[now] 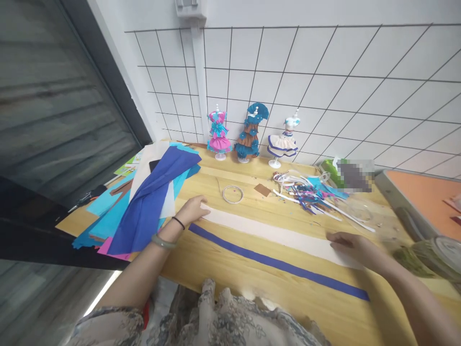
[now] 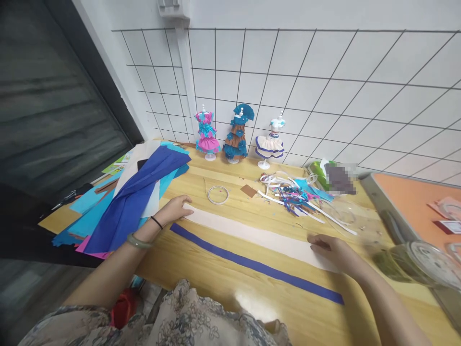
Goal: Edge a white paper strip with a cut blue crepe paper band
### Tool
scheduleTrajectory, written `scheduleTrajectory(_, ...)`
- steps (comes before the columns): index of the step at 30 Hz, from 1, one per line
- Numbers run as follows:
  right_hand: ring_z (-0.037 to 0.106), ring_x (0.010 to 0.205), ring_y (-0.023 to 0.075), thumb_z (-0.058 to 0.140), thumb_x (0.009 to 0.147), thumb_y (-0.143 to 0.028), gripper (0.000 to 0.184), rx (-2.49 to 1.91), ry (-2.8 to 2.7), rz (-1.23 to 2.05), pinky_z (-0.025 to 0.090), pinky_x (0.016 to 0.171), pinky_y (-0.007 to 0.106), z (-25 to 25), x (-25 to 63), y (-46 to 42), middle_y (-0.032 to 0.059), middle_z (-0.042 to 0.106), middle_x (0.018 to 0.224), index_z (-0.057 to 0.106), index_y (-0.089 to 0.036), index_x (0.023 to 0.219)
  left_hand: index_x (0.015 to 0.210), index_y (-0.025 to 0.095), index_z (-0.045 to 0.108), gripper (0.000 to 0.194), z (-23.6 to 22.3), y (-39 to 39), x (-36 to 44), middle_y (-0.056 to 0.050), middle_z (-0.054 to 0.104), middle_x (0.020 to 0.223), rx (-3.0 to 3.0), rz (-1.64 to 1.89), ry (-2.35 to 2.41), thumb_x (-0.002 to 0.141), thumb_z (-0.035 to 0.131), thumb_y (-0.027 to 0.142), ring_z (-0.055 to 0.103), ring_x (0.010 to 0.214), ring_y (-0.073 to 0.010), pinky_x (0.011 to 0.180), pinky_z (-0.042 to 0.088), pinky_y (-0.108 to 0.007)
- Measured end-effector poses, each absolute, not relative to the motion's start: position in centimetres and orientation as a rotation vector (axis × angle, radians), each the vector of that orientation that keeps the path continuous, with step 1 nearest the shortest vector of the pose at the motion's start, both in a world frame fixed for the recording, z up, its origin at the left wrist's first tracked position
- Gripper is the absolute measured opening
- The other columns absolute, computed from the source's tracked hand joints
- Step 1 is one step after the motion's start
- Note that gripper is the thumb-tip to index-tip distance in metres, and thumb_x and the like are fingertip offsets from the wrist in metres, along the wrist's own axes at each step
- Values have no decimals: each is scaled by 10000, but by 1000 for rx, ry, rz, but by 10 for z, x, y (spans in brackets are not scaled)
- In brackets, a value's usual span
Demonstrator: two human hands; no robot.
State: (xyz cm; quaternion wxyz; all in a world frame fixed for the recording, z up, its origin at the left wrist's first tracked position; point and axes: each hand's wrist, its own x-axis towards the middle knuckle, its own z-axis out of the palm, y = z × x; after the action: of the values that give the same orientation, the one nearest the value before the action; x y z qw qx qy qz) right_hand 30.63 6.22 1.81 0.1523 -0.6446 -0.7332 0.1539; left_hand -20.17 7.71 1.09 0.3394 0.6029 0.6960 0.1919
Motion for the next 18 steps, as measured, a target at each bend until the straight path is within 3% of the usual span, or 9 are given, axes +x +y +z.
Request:
scheduleTrajectory(3,616,625,209,567,708,-401,226,-1806,-2158,806,458,577,292,14,315,62,100,680,742,677,-204,702,1064,165,544,427,11,72,-202,33,532,604,1697,461,1937,675,631,319,548,512,-132,495,384,-226)
scheduleTrajectory(8,652,810,272,607,721,-367,223,-1755,-2111,791,495,666,341,-7,340,67,174,672,994,714,-202,827,1064,174,553,385,10,63,-203,16,548,664,1800,490,2017,705,608,302,563,683,-157,603,388,-236)
scheduleTrajectory(11,655,796,281,563,773,-381,241,-1647,-2215,590,503,656,365,-15,348,68,204,671,964,714,-197,811,1086,171,537,385,9,58,-203,21,545,674,1808,547,1994,720,591,279,563,696,-156,626,395,-237)
scheduleTrajectory(14,637,835,285,458,844,-365,302,-1491,-2343,172,496,715,405,-12,330,62,220,658,952,702,-189,860,1106,160,523,380,8,52,-202,15,549,699,1846,585,1982,745,571,268,565,718,-160,656,404,-243)
scheduleTrajectory(16,600,951,290,408,871,-335,316,-1412,-2348,-32,479,806,435,-5,298,52,199,625,1050,663,-183,981,1111,162,518,358,7,48,-200,10,553,719,1884,599,1977,769,550,265,565,728,-160,669,409,-248)
scheduleTrajectory(18,562,1045,269,400,883,-324,317,-1284,-2396,-27,473,867,435,5,255,39,159,586,1146,607,-182,1077,1113,170,516,339,6,46,-198,9,556,730,1916,610,1980,790,532,269,565,724,-158,668,414,-250)
